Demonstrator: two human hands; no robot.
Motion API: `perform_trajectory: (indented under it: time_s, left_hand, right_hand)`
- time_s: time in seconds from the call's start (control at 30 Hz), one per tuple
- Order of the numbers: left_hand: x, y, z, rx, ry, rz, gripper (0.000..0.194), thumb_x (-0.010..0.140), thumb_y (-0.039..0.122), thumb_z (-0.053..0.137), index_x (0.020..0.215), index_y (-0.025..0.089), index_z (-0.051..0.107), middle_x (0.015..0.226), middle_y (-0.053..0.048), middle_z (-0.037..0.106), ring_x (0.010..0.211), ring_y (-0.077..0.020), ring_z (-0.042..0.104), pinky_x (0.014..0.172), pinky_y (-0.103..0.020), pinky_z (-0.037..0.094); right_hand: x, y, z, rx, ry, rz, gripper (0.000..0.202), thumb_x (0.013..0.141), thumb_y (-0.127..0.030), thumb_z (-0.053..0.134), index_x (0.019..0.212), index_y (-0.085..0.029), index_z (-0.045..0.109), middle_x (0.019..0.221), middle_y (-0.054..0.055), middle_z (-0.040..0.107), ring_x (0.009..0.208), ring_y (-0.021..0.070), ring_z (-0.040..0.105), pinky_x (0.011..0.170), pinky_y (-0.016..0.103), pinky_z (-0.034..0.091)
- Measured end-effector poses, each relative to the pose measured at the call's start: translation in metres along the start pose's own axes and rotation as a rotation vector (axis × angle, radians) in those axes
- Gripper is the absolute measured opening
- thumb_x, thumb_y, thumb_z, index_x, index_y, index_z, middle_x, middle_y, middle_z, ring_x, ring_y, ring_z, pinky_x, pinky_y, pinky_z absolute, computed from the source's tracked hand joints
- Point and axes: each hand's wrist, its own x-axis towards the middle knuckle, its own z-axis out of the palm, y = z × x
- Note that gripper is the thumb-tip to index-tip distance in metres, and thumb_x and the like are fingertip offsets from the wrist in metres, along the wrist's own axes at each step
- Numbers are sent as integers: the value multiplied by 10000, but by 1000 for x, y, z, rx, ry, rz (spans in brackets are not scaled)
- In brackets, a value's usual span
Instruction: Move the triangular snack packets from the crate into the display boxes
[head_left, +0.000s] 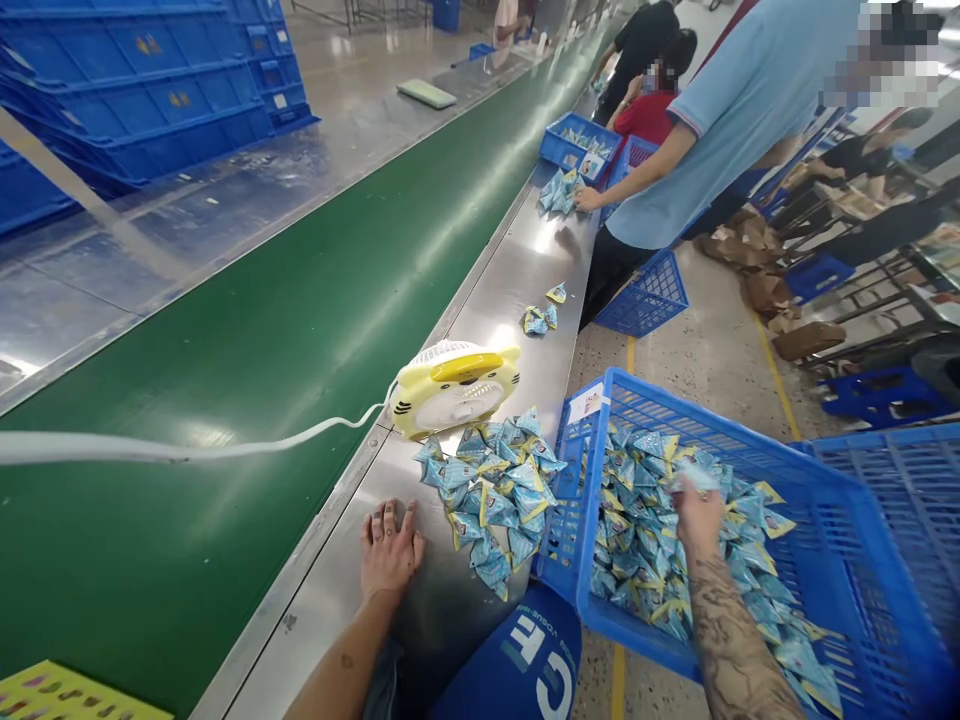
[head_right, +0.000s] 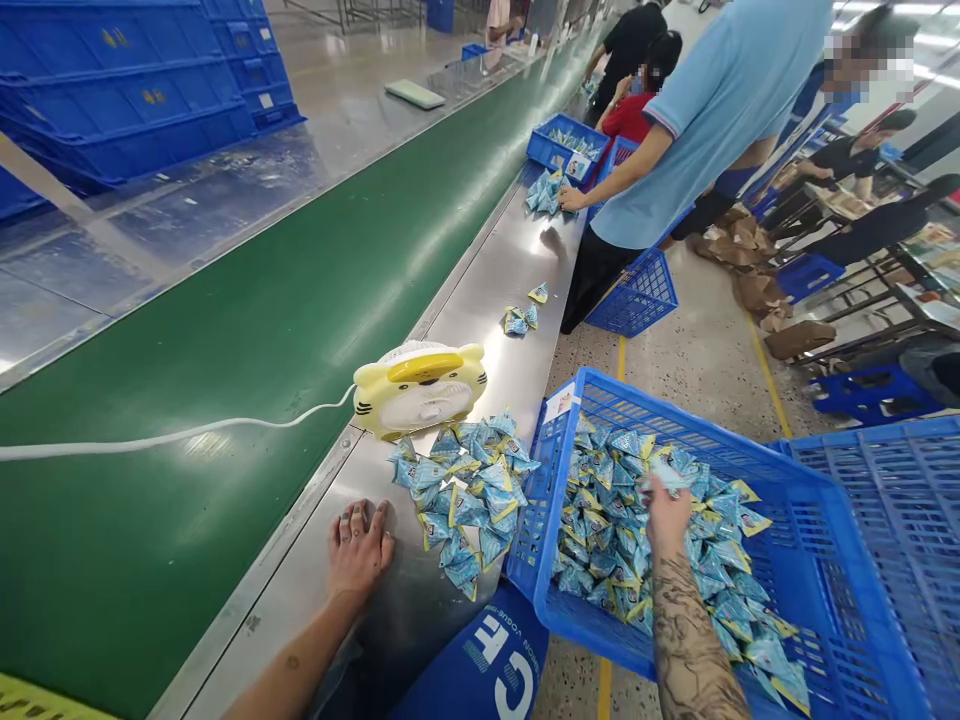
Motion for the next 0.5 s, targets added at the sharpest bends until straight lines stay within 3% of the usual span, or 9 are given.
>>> perform_trajectory:
  time_s: [0.03, 0.1, 0.23, 0.33, 0.43, 0.5]
  left_hand:
    - [0, 0, 0, 1, 0, 0, 534, 903, 272, 562, 1430, 202, 612, 1519, -207, 468, 1440, -387, 365, 1202, -605, 257]
    - [0, 1, -1, 0, 2, 1, 533, 907, 273, 557, 1431, 195, 610, 1514, -210, 471, 1445, -389, 359, 1203, -605, 255]
    - [0, 1, -3, 11, 11, 8, 529, 918, 278, 544, 1435, 182, 605, 1516, -220, 460, 1444, -389, 354, 1205, -600, 249]
    - [0, 1, -3, 14, 9, 11, 533, 919, 284, 542, 1441, 193, 599, 1511, -207, 462, 1442, -384, 350, 1202, -599, 249]
    - [0, 1, -3, 43, 11, 12, 528, 924, 289, 535, 1440, 196, 599, 1500, -206, 466, 1431, -380, 356, 1199, -592, 251]
    - [1, 1, -3, 68, 11, 18, 523, 925, 291, 533, 1434, 195, 606, 1490, -211, 469, 1421, -381, 363, 1196, -587, 255]
  right_hand:
    - [4, -10, -5, 85, 62, -15, 650, 598, -663, 740, 1055, -235, 566, 725, -23, 605, 516, 113, 498, 461, 257, 391]
    - [-1, -34, -7, 245, 17, -53, 654, 573, -576, 811, 1075, -231, 572, 779, -26, 618, 562, 106, 517, 488, 247, 406]
    - [-48, -90, 10, 589, -183, -199, 478, 668, -448, 811, 1049, -240, 613, 768, -41, 611, 603, 91, 550, 496, 209, 397]
    - [-86, -124, 36, 592, -391, -212, 526, 689, -415, 811, 1147, -244, 618, 766, -33, 640, 586, 95, 564, 510, 226, 437]
    - [-90, -130, 61, 466, -619, -194, 634, 712, -470, 801, 1258, -219, 598, 707, -24, 651, 540, 101, 554, 465, 211, 382]
    - [-69, -114, 67, 381, -650, -165, 718, 715, -528, 785, 1322, -216, 560, 666, -29, 649, 486, 98, 528, 421, 198, 297]
